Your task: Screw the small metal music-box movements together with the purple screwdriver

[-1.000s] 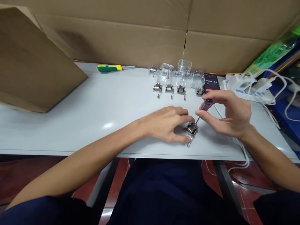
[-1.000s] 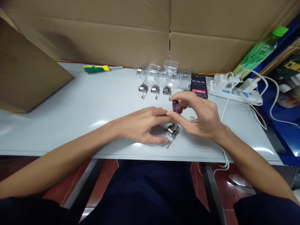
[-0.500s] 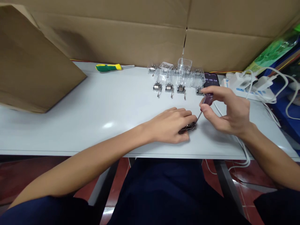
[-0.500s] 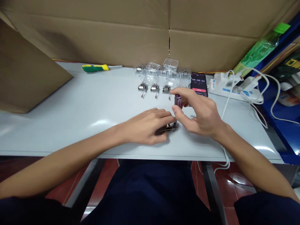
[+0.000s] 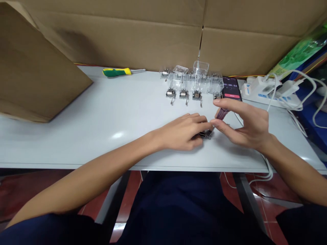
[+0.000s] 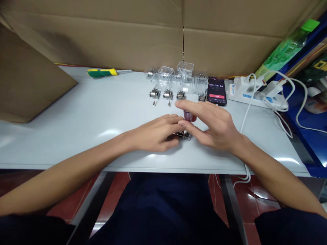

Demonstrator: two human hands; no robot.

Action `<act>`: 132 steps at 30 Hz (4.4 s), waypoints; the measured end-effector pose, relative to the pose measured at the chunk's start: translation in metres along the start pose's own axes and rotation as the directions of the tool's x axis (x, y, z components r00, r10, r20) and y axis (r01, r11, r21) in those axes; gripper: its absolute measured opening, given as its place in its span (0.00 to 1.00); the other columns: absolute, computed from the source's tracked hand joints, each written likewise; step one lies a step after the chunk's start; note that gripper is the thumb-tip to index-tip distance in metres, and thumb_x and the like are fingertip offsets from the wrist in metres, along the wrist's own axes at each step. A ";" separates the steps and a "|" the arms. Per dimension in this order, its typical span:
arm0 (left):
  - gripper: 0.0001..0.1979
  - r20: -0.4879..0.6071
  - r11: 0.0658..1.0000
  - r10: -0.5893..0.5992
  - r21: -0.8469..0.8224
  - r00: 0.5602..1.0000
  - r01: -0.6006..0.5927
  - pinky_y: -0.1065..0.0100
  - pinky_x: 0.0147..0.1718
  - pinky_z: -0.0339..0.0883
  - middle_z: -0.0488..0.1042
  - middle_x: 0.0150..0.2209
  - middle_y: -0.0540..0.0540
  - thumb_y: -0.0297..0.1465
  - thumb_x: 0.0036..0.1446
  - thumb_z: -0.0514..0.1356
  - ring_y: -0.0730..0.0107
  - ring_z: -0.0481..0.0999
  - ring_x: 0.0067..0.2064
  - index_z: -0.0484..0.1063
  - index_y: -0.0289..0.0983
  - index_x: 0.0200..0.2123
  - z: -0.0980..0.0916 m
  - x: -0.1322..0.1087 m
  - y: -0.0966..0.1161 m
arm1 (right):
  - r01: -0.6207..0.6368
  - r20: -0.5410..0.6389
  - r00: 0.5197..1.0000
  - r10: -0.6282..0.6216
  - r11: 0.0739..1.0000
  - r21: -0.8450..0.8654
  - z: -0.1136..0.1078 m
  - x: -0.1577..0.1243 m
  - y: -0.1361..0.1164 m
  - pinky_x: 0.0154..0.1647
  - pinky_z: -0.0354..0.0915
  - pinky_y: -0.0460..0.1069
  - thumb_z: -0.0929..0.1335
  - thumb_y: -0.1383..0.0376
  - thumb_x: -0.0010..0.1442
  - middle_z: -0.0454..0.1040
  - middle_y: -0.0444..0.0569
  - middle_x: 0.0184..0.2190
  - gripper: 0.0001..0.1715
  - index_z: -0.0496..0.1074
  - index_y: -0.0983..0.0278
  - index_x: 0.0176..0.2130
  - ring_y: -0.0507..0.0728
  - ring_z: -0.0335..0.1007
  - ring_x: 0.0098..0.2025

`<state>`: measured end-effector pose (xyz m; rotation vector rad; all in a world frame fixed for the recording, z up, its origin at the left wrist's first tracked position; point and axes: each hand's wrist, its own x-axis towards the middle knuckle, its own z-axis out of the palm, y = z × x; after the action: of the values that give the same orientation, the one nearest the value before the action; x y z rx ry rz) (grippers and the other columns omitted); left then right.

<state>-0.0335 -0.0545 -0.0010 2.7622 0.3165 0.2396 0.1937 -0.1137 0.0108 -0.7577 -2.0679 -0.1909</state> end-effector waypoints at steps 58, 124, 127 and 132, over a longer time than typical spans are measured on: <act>0.19 0.045 0.997 -0.032 -0.068 0.998 0.035 0.62 0.48 0.68 0.74 0.45 0.43 0.26 0.58 0.57 0.61 0.73 0.46 0.71 0.34 0.53 -0.007 0.000 -0.005 | -0.149 0.184 0.972 0.145 0.989 0.007 -0.017 0.005 -0.001 0.32 0.73 0.49 0.72 0.66 0.65 0.77 0.43 0.38 0.15 0.69 0.57 0.49 0.53 0.77 0.32; 0.15 -0.100 0.965 -0.193 0.161 0.976 0.207 0.64 0.38 0.67 0.73 0.47 0.42 0.27 0.57 0.59 0.64 0.75 0.40 0.68 0.36 0.49 -0.005 0.000 0.009 | -0.185 0.011 0.982 0.187 0.978 -0.098 -0.015 -0.001 0.001 0.25 0.72 0.51 0.75 0.66 0.61 0.76 0.41 0.31 0.14 0.70 0.52 0.44 0.56 0.77 0.29; 0.18 -0.074 0.986 -0.149 0.067 0.986 0.154 0.67 0.37 0.67 0.71 0.49 0.43 0.22 0.56 0.57 0.66 0.74 0.41 0.67 0.37 0.51 -0.009 -0.001 0.004 | -0.310 -0.033 0.950 0.310 0.951 0.007 -0.012 0.001 0.010 0.25 0.72 0.51 0.74 0.64 0.62 0.74 0.40 0.30 0.11 0.70 0.53 0.42 0.54 0.75 0.26; 0.19 -0.080 0.996 -0.086 0.020 0.993 0.088 0.68 0.42 0.68 0.71 0.50 0.42 0.20 0.57 0.55 0.66 0.74 0.44 0.67 0.36 0.51 -0.010 -0.001 0.000 | -0.472 -0.043 0.873 0.486 0.863 0.182 -0.006 0.000 0.020 0.23 0.69 0.49 0.74 0.62 0.64 0.73 0.40 0.27 0.10 0.69 0.56 0.39 0.53 0.72 0.23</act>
<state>-0.0368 -0.0513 0.0081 2.7583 0.4624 0.3256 0.2097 -0.0998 0.0118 -1.1113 -1.7228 0.2236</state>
